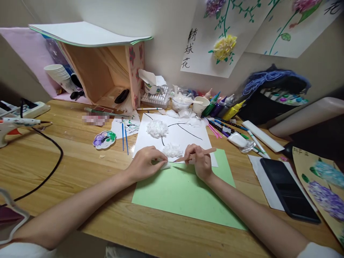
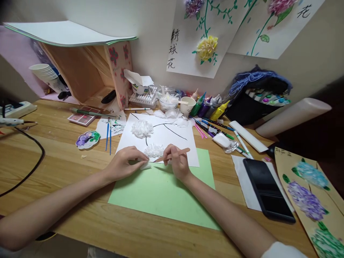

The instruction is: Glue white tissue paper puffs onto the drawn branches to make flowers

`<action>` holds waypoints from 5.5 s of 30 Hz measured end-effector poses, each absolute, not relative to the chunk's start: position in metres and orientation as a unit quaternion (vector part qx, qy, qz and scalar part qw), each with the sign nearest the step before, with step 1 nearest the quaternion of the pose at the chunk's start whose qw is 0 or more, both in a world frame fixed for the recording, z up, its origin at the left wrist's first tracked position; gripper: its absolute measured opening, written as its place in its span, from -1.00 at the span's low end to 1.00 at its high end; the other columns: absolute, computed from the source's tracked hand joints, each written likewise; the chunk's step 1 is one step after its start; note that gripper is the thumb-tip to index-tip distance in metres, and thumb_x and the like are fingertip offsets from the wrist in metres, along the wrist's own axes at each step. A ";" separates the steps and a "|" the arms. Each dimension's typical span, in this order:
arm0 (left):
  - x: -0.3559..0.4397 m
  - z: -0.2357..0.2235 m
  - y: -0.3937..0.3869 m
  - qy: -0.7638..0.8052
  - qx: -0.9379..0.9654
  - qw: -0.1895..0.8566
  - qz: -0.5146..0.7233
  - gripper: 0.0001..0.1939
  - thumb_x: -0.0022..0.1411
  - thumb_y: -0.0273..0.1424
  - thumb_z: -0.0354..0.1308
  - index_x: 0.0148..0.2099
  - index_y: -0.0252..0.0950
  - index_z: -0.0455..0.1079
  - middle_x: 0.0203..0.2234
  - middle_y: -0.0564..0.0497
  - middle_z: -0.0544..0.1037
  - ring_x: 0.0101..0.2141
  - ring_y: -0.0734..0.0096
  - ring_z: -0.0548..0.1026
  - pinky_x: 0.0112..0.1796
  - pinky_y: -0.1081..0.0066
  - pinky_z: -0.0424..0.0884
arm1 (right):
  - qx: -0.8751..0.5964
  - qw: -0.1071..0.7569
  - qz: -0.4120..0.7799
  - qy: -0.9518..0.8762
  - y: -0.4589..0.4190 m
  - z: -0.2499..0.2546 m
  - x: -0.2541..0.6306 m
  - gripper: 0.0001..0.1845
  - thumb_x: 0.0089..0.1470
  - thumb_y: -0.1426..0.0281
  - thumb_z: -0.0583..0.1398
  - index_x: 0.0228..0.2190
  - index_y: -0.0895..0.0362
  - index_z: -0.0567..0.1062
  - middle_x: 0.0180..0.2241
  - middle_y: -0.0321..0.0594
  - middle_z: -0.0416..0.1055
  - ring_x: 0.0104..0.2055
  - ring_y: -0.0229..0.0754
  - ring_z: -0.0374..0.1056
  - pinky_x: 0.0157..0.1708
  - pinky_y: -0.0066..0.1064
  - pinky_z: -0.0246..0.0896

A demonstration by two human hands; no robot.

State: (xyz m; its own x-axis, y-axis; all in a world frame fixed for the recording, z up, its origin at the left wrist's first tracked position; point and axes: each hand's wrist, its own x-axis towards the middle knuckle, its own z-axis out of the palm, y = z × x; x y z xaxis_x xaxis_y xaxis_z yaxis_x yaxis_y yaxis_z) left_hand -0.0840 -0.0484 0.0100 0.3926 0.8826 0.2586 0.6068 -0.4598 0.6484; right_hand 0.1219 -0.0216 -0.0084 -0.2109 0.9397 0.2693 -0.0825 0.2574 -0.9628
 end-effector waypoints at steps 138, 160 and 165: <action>-0.080 0.013 -0.040 0.586 0.752 0.117 0.279 -0.72 0.26 -0.38 -0.15 -0.50 -0.27 0.16 -0.62 0.09 0.30 -0.54 0.47 0.25 -0.47 0.45 0.11 | -0.383 0.597 0.479 -0.517 0.012 0.002 0.113 -0.51 0.18 0.15 -0.05 -0.69 0.11 0.24 -0.75 -0.40 0.13 -0.75 -0.38 0.07 -0.72 -0.49 -0.05; -0.025 0.033 0.136 0.544 0.808 -0.018 0.226 -0.86 0.07 -0.52 0.08 -0.42 -0.31 0.47 -0.34 -0.17 0.48 -0.18 0.14 0.37 -0.18 0.25 0.24 | -0.353 0.536 0.651 -0.406 0.030 -0.020 0.139 -0.49 0.05 0.05 0.05 -0.72 0.15 0.21 -0.80 -0.44 0.10 -0.81 -0.47 -0.06 -0.79 -0.56 -0.33; -0.040 0.039 0.138 0.588 0.752 0.022 0.297 -0.80 0.16 -0.37 0.06 -0.29 -0.33 0.48 -0.34 -0.12 0.54 -0.27 0.24 0.45 -0.27 0.34 0.31 | -0.356 0.529 0.650 -0.414 0.029 -0.017 0.140 -0.48 0.03 0.04 0.06 -0.72 0.15 0.21 -0.80 -0.42 0.11 -0.80 -0.46 -0.06 -0.78 -0.55 -0.31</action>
